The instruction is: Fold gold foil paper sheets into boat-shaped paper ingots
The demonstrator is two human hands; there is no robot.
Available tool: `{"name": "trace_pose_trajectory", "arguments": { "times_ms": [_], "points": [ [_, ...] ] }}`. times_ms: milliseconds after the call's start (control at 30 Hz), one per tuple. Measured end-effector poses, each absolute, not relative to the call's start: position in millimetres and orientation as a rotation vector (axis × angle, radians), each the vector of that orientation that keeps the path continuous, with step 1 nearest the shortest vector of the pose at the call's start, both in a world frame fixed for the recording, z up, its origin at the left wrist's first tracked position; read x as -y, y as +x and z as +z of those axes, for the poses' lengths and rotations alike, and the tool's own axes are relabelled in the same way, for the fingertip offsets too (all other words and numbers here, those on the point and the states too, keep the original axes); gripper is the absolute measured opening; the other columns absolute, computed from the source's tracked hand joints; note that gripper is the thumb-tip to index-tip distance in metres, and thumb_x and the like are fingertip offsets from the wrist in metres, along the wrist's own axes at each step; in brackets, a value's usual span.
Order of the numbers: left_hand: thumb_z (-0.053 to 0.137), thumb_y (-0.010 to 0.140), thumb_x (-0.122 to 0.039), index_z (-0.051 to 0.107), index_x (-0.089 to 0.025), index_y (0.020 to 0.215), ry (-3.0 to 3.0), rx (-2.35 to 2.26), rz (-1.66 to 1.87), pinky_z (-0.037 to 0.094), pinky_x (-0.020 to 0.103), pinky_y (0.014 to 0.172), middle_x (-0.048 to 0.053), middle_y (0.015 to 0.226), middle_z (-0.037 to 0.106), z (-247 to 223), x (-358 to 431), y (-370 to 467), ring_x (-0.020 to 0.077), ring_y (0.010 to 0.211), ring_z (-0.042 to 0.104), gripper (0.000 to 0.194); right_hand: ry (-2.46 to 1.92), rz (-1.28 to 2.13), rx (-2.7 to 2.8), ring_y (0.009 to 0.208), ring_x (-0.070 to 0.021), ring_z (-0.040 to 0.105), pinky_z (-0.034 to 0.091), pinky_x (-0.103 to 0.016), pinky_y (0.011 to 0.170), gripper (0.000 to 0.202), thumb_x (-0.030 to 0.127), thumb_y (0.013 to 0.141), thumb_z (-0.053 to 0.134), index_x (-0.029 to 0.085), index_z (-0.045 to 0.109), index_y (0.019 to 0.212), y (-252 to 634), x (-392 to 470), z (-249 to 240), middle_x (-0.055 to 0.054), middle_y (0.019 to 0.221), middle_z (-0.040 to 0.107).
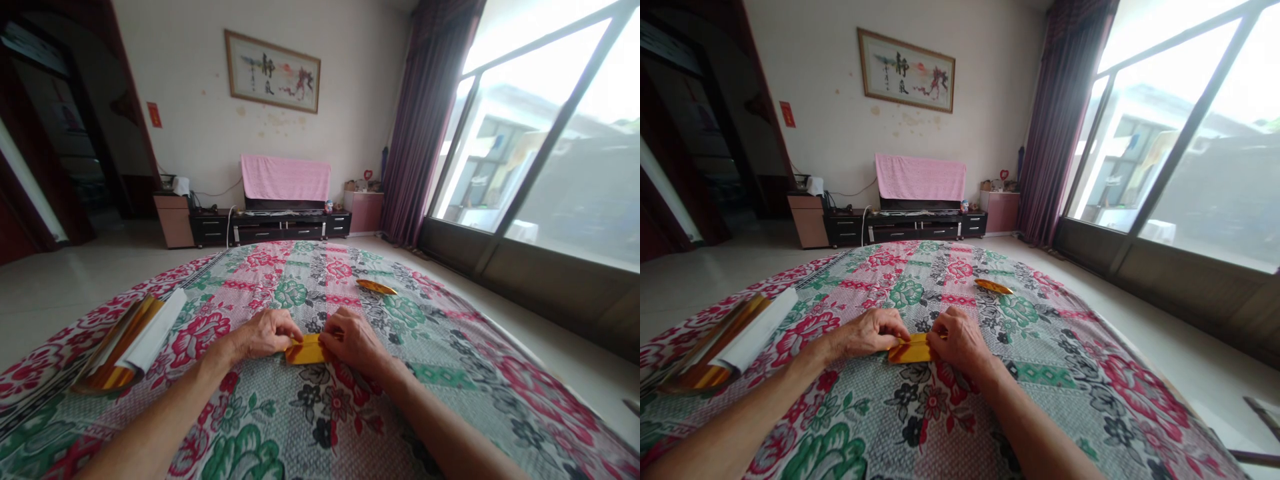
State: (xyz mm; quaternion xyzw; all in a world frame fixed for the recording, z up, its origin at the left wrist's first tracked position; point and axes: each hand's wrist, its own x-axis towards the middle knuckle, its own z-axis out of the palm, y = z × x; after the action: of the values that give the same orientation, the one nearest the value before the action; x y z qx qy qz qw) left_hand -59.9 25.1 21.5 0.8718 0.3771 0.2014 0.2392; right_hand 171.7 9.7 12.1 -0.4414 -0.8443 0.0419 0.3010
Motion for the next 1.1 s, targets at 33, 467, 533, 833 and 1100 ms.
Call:
{"name": "trace_pose_trajectory", "arguments": {
  "times_ms": [33, 467, 533, 833, 1100],
  "points": [
    [0.054, 0.071, -0.019, 0.072, -0.022, 0.088, 2.385, -1.045, 0.550, 0.041, 0.021, 0.064, 0.001, 0.077, 0.058, 22.0, -24.7, -59.8, 0.0102, 0.068, 0.051, 0.025, -1.161, 0.115, 2.244, 0.068, -0.0115, 0.050, 0.037, -0.022, 0.062, 0.007, 0.022, 0.075, 0.058, 0.018, 0.059, 0.069, 171.9, -9.0, 12.7, -0.001, 0.072, 0.055],
    [0.055, 0.072, -0.019, 0.071, -0.023, 0.095, 2.415, -1.052, 0.497, 0.042, 0.022, 0.067, 0.003, 0.080, 0.061, 23.3, -25.4, -59.3, 0.0115, 0.070, 0.052, 0.029, -1.158, 0.154, 2.260, 0.071, -0.0124, 0.051, 0.038, -0.023, 0.065, 0.008, 0.022, 0.077, 0.057, 0.019, 0.062, 0.072, 171.4, -9.5, 13.9, -0.001, 0.073, 0.055],
    [0.054, 0.071, -0.018, 0.071, -0.024, 0.095, 2.426, -1.045, 0.488, 0.042, 0.022, 0.067, 0.003, 0.081, 0.061, 23.5, -25.7, -59.3, 0.0116, 0.071, 0.052, 0.030, -1.167, 0.157, 2.255, 0.071, -0.0126, 0.051, 0.038, -0.023, 0.065, 0.005, 0.022, 0.076, 0.058, 0.019, 0.062, 0.074, 170.7, -9.5, 14.6, -0.001, 0.074, 0.055],
    [0.054, 0.070, -0.016, 0.071, -0.025, 0.095, 2.461, -1.001, 0.475, 0.042, 0.022, 0.067, 0.002, 0.081, 0.061, 23.9, -26.7, -59.7, 0.0122, 0.072, 0.053, 0.031, -1.059, 0.155, 2.336, 0.075, -0.0121, 0.052, 0.038, -0.022, 0.068, 0.012, 0.017, 0.081, 0.054, 0.022, 0.066, 0.082, 169.3, -10.4, 12.7, -0.002, 0.081, 0.056],
    [0.052, 0.070, -0.015, 0.071, -0.026, 0.095, 2.490, -1.018, 0.450, 0.040, 0.022, 0.067, 0.002, 0.080, 0.059, 23.7, -26.5, -59.5, 0.0122, 0.072, 0.052, 0.033, -1.031, 0.154, 2.430, 0.075, -0.0116, 0.052, 0.038, -0.023, 0.068, 0.021, 0.015, 0.084, 0.049, 0.023, 0.068, 0.084, 168.8, -6.9, 22.0, -0.002, 0.082, 0.057]
  ]
}}
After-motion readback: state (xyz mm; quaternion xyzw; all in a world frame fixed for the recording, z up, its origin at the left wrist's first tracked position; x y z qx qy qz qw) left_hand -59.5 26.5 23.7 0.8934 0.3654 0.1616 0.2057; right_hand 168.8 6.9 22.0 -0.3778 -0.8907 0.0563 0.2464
